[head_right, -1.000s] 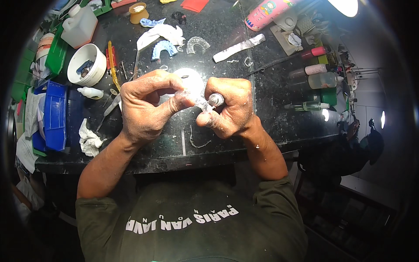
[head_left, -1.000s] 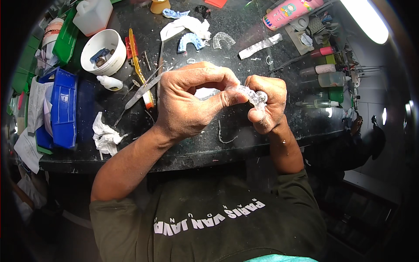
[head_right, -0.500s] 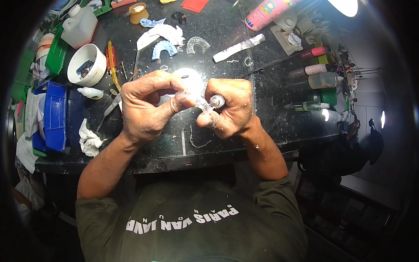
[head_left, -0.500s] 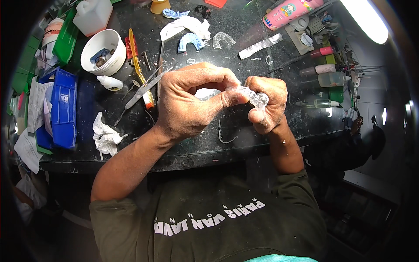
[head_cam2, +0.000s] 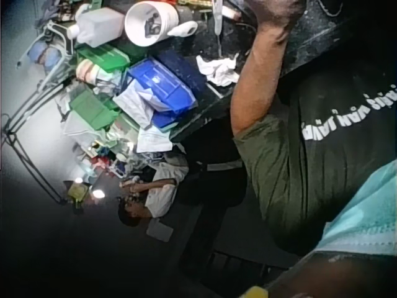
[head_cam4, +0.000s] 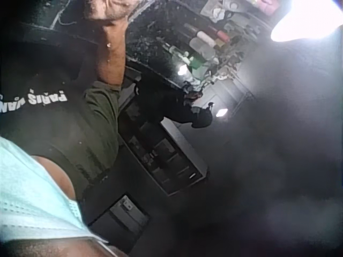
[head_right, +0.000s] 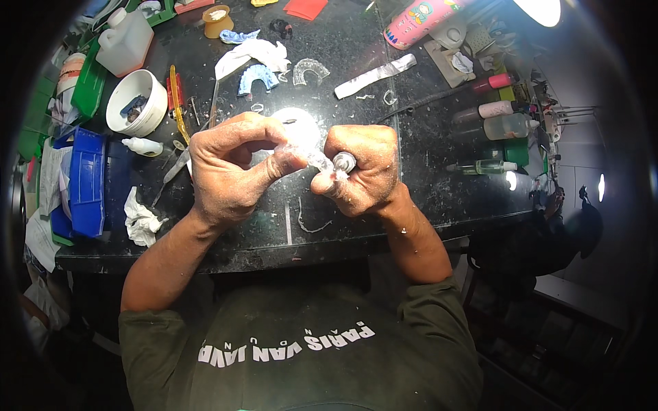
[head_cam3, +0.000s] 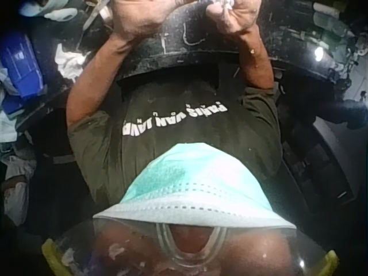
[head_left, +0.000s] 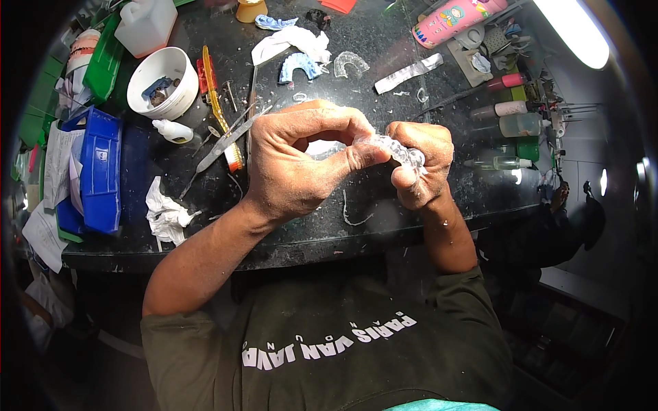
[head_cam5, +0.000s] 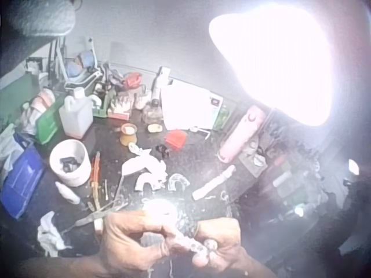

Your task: The person holds a clear dental appliance and uses a rotary handpiece tool to trim and smooth its edges.

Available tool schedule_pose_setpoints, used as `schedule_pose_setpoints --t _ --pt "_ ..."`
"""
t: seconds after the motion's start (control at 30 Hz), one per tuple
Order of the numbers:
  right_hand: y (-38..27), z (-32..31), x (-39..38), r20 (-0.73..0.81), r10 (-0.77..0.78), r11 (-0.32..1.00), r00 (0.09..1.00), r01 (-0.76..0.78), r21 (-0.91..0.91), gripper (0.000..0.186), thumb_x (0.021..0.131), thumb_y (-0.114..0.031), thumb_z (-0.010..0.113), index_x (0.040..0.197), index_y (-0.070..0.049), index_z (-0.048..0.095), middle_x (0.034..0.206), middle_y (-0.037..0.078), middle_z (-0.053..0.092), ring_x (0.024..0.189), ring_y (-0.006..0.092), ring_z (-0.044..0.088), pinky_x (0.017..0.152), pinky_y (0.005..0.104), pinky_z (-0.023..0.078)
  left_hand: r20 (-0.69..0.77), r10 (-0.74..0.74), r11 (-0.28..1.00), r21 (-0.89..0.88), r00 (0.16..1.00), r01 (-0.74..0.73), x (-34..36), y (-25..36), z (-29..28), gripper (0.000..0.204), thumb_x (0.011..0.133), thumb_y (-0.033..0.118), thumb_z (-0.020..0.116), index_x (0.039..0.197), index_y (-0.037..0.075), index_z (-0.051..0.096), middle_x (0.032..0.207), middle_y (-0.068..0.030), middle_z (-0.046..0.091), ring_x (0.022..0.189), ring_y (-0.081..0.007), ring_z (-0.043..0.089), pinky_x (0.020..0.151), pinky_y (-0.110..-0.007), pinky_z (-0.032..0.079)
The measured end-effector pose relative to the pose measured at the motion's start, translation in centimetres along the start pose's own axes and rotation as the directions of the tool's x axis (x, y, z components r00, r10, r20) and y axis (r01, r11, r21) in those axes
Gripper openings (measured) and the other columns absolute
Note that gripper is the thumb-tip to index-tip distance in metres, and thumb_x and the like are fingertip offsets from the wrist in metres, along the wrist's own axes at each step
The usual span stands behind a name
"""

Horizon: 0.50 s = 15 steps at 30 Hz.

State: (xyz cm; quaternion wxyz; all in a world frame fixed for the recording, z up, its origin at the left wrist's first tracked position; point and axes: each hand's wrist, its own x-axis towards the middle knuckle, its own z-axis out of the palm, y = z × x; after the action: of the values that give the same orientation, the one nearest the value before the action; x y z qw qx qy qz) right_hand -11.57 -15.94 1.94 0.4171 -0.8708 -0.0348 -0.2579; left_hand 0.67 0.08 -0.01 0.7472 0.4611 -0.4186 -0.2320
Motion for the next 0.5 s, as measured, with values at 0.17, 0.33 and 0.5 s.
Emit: schedule_pose_setpoints --t 0.17,0.33,0.5 --pt "0.04 0.11 -0.07 -0.011 -0.008 1.0 1.0 0.008 -0.012 0.06 0.078 -0.06 0.07 0.06 -0.006 0.049 0.05 0.004 0.04 0.042 0.018 0.043 0.042 0.0306 0.033 -0.005 0.004 1.0 -0.01 1.0 -0.004 -0.02 -0.16 -0.07 0.021 0.074 -0.001 0.08 0.092 -0.004 0.069 0.091 -0.0102 0.068 0.087 -0.0146 0.066 0.081 -0.028 0.055" --pt "0.14 0.46 -0.15 0.001 -0.007 1.0 1.0 0.007 -0.007 0.069 0.082 -0.067 0.059 0.062 -0.003 0.042 0.055 0.003 0.036 0.045 0.0136 0.035 0.043 0.0291 0.027 0.031 0.018 0.998 0.061 0.999 -0.02 0.11 -0.04 -0.3 0.02 0.074 -0.001 0.081 0.091 -0.004 0.069 0.091 -0.0105 0.069 0.087 -0.0146 0.066 0.08 -0.028 0.054" --pt "0.01 0.07 0.04 0.063 -0.004 1.0 0.998 0.005 -0.014 0.06 0.077 -0.061 0.07 0.063 -0.006 0.049 0.053 0.005 0.043 0.044 0.019 0.045 0.043 0.0302 0.034 -0.067 0.067 0.998 0.001 0.996 -0.067 0.39 -0.16 0.41 0.017 0.071 0.005 0.084 0.084 0.001 0.073 0.078 -0.0048 0.069 0.073 -0.0097 0.065 0.067 -0.023 0.05"
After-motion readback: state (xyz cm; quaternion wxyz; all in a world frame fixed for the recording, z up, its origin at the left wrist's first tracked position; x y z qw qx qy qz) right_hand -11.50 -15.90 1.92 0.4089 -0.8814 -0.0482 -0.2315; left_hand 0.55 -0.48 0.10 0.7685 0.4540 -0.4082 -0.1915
